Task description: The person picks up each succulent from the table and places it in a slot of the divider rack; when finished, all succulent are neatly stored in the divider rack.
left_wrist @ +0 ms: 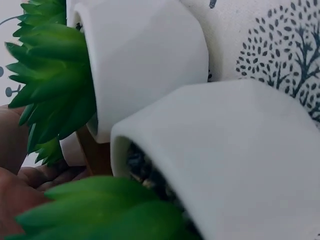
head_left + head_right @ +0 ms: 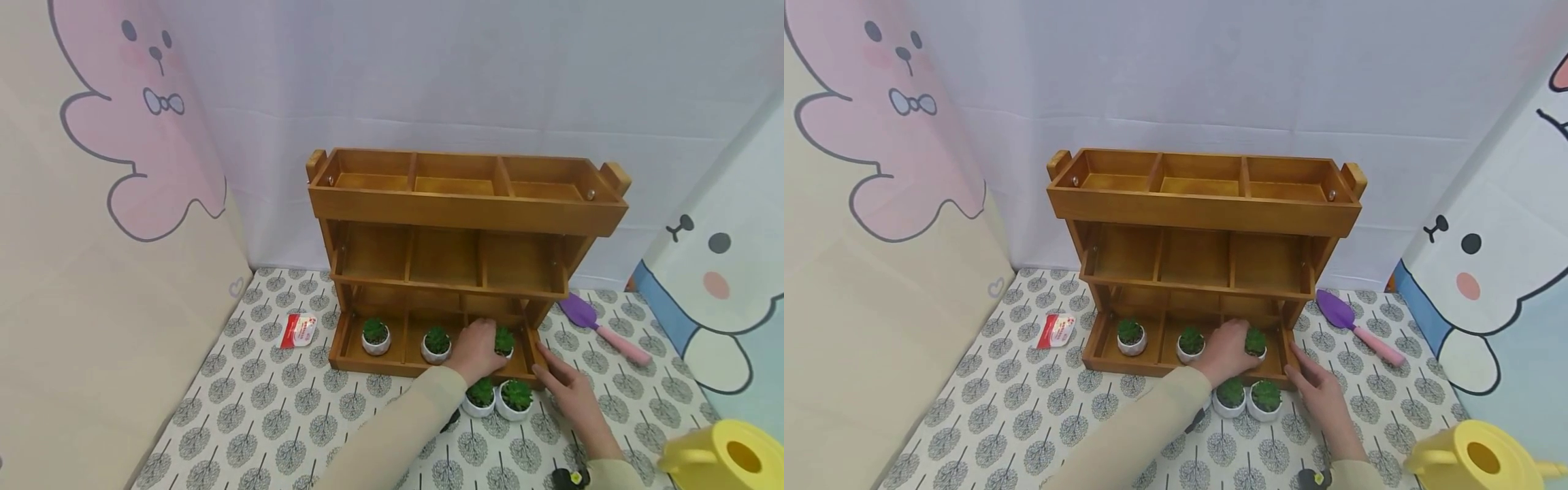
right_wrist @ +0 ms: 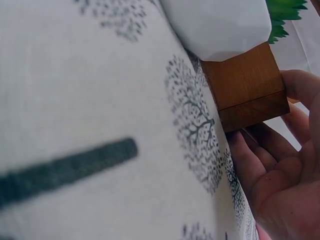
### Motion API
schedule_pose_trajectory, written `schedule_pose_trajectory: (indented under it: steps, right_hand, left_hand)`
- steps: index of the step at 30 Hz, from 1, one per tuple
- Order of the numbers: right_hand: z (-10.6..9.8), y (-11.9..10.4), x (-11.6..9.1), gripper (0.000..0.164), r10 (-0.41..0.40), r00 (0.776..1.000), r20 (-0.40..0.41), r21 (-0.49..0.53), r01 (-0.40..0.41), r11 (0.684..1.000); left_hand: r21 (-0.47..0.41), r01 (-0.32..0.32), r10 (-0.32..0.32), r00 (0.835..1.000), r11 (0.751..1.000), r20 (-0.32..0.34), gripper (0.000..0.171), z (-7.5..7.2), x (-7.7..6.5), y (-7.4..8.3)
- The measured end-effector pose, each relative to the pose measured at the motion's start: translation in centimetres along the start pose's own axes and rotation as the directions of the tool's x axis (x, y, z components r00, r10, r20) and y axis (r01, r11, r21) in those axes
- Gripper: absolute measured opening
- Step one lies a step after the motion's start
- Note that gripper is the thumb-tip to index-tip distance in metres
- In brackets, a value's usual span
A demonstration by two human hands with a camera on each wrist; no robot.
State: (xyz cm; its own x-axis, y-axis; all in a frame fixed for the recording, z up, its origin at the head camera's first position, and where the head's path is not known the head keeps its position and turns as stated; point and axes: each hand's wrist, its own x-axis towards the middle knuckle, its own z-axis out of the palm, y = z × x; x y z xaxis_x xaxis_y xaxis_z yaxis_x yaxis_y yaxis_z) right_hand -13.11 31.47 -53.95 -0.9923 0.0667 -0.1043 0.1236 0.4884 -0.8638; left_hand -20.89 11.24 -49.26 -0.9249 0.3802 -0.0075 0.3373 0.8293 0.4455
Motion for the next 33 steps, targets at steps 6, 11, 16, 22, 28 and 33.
schedule_pose_trajectory:
  steps: [6,11,16,22,28,33]
  right_hand:
    - [0.0,0.4,0.0,0.066,-0.025,1.0,0.0,0.003,0.025,1.0]
    - [0.1,0.8,0.2,0.065,-0.045,0.999,-0.003,-0.008,0.045,0.999]
    - [0.1,0.8,0.2,0.065,-0.04,0.999,-0.007,0.001,0.04,0.999]
    - [0.0,0.8,0.1,0.065,-0.03,1.0,0.002,0.0,0.03,1.0]
    - [0.0,0.7,0.0,0.065,-0.028,1.0,0.003,0.01,0.028,1.0]
    - [0.0,0.3,-0.1,0.065,-0.03,1.0,-0.004,0.017,0.03,0.999]
  left_hand:
    - [0.022,0.006,-0.007,0.999,1.0,0.031,0.057,0.1,-0.1,0.4]
    - [0.028,0.026,-0.027,0.998,0.999,0.05,0.058,0.0,-0.1,0.6]
    - [0.058,0.018,-0.021,0.999,0.998,0.05,0.058,0.1,0.0,0.6]
    - [0.012,0.005,-0.006,0.999,1.0,0.048,0.057,0.2,0.0,0.2]
    - [-0.119,0.027,-0.019,0.998,0.993,0.066,0.06,-0.5,-0.7,-0.8]
    - [-0.157,-0.011,0.022,0.997,0.988,0.068,0.058,-1.4,-1.7,-1.2]
